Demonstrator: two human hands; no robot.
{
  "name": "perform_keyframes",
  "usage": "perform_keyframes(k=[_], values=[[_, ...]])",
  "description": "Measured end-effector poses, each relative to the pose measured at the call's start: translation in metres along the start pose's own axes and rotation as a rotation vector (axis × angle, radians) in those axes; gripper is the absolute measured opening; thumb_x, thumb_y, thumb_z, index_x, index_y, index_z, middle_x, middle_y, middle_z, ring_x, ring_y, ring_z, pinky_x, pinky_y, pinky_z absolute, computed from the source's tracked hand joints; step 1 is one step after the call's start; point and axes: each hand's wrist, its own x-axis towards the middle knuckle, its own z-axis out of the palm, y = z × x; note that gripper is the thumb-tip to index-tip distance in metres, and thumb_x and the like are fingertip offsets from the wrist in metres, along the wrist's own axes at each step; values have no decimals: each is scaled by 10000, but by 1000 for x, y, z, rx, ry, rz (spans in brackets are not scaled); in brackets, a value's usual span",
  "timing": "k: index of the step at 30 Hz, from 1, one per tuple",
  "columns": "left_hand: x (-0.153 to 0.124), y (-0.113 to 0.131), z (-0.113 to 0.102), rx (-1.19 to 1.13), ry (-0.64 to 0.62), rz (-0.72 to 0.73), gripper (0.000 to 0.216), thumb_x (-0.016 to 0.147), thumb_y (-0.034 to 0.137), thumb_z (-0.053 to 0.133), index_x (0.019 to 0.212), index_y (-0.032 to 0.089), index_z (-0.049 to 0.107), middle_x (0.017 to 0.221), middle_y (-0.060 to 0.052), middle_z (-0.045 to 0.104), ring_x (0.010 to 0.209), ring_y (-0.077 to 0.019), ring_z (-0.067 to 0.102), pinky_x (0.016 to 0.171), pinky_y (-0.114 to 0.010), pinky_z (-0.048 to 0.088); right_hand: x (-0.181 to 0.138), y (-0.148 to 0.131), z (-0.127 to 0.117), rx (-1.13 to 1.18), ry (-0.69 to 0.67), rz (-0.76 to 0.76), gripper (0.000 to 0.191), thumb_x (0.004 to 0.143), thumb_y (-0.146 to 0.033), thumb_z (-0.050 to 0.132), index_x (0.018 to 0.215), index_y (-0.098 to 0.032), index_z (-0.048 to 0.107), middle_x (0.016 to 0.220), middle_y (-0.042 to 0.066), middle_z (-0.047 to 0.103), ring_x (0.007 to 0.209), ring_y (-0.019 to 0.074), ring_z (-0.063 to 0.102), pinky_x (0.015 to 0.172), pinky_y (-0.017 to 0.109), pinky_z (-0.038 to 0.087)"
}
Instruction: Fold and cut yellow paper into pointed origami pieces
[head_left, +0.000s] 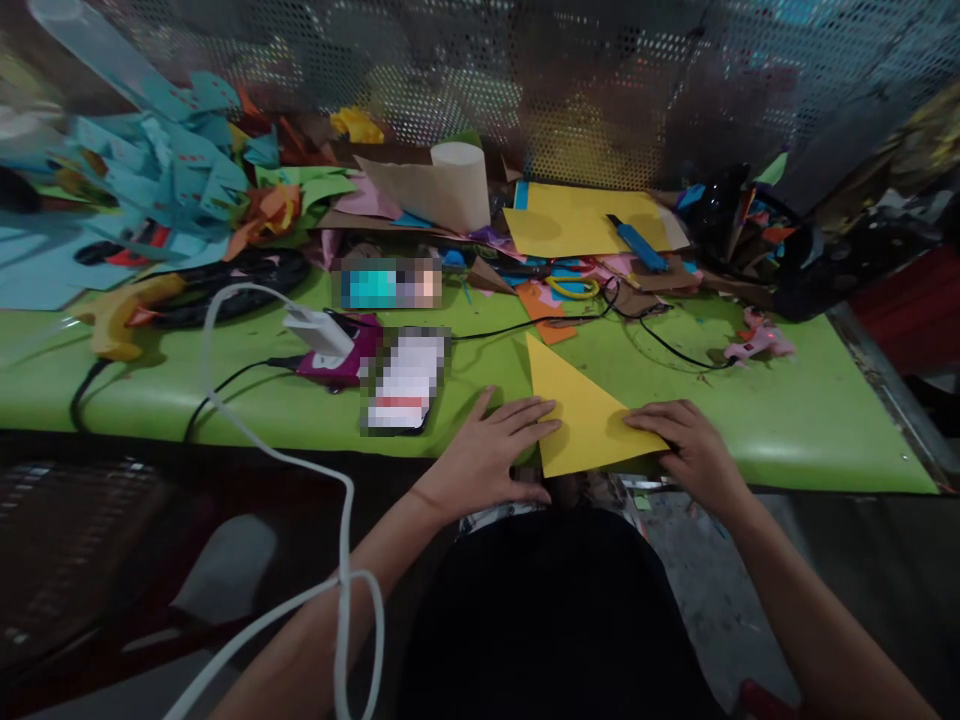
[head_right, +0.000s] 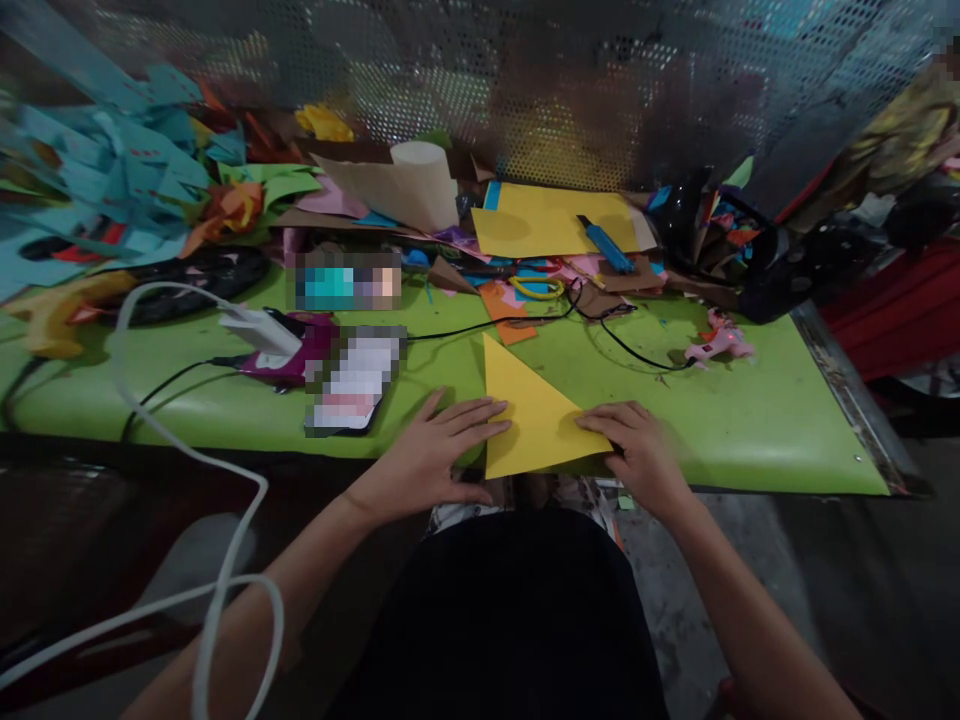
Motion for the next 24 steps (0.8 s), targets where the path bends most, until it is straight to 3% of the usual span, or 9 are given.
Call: perform_keyframes(k=[6,12,17,21,24], values=[[-1,6,7,-34,74,-92,368,894,413,611,1222,247,587,1461,-91,521,1354,-256,474,1183,-588,98,8,1,0,109,44,94,313,839,-121,528,1014,-268,742,997,53,696,961,235,604,833,394,502],[7,17,11,-93,262,-244,96,911,281,604,981,240,655,1248,-33,671,1154,-220,597,1121,-492,259,13,2,4,152,77,161,160,912,-290,576,950,-255,727,922,45,670,902,221,612,791,362,489],[17,24,15,-42,390,-369,145,926,264,577,809,200,635,1049,-38,700,1016,-229,575,934,-415,380,21,0,7,123,84,216,209,920,-399,576,867,-219,666,828,45,627,811,218,586,710,340,444],[23,28,18,32,427,-405,143,938,262,548,827,192,603,984,-52,683,960,-230,562,876,-394,377,27,-3,8,28,93,248,362,927,-457,540,654,-225,484,673,17,523,688,203,510,613,315,352],[27,30,19,98,431,-423,111,930,256,546,847,191,583,934,-55,668,926,-239,556,845,-390,378,31,-6,9,-33,85,262,396,934,-467,512,635,-240,382,650,11,493,658,198,477,589,310,304]])
